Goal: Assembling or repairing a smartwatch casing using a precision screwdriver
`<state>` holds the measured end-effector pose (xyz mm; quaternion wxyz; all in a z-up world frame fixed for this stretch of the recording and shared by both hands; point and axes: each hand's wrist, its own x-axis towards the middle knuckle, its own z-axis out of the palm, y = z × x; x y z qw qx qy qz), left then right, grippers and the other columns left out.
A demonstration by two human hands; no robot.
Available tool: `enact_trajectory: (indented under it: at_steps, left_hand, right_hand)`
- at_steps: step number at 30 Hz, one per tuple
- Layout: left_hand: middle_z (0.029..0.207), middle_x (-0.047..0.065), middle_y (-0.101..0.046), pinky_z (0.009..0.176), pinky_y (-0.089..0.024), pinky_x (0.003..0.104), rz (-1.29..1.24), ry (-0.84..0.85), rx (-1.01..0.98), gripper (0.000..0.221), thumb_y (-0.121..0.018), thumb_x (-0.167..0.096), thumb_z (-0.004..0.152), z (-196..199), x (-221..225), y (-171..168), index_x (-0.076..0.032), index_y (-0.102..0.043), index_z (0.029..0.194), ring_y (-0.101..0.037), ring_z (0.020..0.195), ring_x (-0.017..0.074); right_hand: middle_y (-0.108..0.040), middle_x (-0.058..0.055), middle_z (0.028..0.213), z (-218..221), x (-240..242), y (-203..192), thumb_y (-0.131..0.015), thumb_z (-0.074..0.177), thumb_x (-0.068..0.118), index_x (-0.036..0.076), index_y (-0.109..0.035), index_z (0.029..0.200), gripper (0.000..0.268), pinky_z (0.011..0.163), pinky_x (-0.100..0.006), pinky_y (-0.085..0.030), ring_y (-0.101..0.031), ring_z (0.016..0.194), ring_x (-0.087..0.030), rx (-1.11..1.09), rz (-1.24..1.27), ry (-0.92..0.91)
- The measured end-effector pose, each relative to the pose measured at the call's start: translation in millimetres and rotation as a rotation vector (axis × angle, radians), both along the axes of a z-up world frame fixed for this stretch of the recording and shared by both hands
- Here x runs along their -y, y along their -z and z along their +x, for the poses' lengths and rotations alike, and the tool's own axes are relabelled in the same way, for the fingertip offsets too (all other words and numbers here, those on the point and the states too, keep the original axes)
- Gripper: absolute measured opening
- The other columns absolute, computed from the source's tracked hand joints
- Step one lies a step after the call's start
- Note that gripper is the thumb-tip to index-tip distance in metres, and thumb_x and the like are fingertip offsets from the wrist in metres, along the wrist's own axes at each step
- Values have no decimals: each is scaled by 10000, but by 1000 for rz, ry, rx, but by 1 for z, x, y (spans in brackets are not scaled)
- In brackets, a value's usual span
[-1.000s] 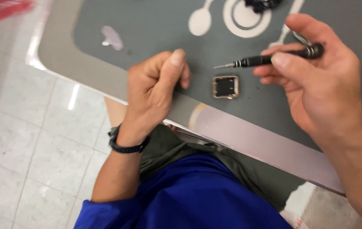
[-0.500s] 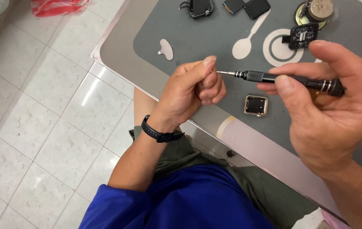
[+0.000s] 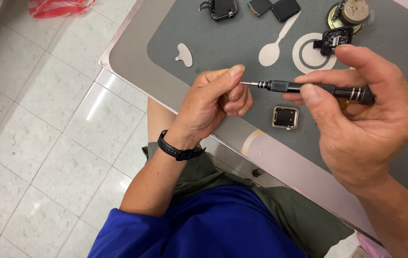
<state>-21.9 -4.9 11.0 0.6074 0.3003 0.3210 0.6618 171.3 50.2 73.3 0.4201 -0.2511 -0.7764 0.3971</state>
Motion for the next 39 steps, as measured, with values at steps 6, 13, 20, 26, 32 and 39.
enact_trajectory:
  at_steps: [6,13,20,26,32,39]
  left_hand:
    - [541,30,-363,611,-357,306,-2,6,27,400,-553,-364,975,1,0,2,-126,-455,668,-436,561,207]
    - [537,30,-369,580,-315,295,-7,-2,21,403,-554,-367,971,0,0,2,-127,-456,663,-456,562,207]
    - [537,24,-363,604,-361,303,13,-9,6,404,-546,-354,978,0,1,1,-125,-452,659,-436,554,200]
    - [537,33,-353,607,-378,310,9,-14,12,410,-553,-350,974,1,0,2,-116,-444,656,-422,551,206]
    - [531,29,-352,582,-329,300,5,-25,3,416,-551,-355,973,2,0,2,-121,-430,651,-396,542,191]
    - [531,41,-362,590,-364,305,-8,-50,-108,447,-558,-370,969,5,0,-2,-110,-428,629,-384,543,186]
  right_hand:
    - [-649,-366,1118,1,1,-1,-611,1084,-244,-147,-408,1420,404,954,-502,-726,-718,943,-389,16,17,-6]
    - [-641,-381,1096,0,2,0,-592,1096,-231,-169,-400,1402,367,951,-535,-729,-717,950,-412,4,43,-8]
    - [-644,-365,1107,0,3,-2,-591,1096,-231,-159,-407,1403,365,966,-539,-736,-720,978,-407,16,41,-15]
    - [-675,-361,1134,5,8,-2,-661,1074,-249,-165,-457,1386,383,902,-433,-702,-750,997,-388,82,167,29]
    - [-750,-291,1092,17,-3,11,-760,1024,-173,-153,-534,1310,366,972,-419,-606,-779,1015,-358,101,429,-57]
    - [-716,-281,1119,19,-2,12,-762,1065,-167,-139,-514,1373,396,1006,-419,-599,-791,1030,-371,101,355,10]
